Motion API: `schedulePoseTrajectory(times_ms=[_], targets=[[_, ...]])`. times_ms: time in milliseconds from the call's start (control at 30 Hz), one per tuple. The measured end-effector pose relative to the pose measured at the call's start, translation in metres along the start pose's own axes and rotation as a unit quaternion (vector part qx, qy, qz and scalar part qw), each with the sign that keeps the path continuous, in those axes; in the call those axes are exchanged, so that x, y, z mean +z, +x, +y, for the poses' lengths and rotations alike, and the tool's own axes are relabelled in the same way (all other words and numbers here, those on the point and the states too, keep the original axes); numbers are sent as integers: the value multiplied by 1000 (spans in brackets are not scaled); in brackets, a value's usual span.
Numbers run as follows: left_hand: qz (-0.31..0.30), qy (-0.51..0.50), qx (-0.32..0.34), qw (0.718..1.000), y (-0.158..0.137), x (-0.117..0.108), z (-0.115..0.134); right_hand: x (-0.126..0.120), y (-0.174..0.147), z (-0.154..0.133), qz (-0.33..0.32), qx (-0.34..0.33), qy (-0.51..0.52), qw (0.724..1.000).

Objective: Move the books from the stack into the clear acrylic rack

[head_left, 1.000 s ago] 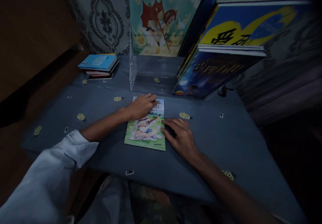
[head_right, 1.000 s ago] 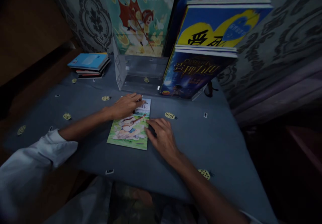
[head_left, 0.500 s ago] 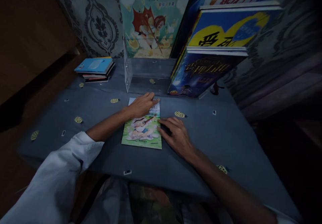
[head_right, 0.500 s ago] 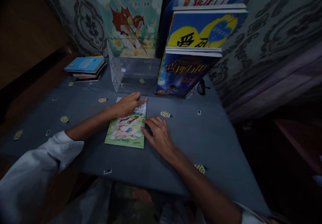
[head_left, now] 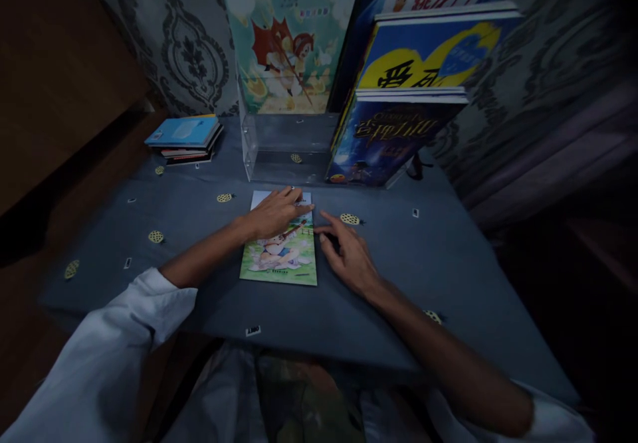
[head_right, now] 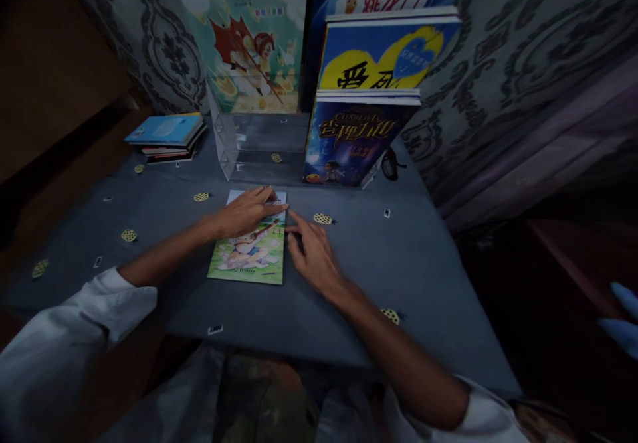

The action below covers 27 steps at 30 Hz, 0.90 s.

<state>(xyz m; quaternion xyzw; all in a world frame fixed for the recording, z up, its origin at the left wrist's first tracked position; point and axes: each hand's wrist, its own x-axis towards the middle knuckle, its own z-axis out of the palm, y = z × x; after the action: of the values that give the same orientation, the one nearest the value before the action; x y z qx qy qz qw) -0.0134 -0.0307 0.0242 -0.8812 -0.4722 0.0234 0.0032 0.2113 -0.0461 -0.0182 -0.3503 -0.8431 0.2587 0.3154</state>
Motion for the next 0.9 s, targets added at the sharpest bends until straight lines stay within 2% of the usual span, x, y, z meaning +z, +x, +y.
schedulePoseTrajectory(times_ms=[200, 467, 900], targets=[[12, 6, 18, 1000, -12, 0, 9, 0, 1, -2, 11, 19, 19, 1000], [-5, -19, 14, 1000, -24, 0, 20, -1, 2, -2, 31, 42, 32, 998], [-5, -49, 52, 997, -55, 0, 50, -4, 2, -7, 2, 15, 31, 999]])
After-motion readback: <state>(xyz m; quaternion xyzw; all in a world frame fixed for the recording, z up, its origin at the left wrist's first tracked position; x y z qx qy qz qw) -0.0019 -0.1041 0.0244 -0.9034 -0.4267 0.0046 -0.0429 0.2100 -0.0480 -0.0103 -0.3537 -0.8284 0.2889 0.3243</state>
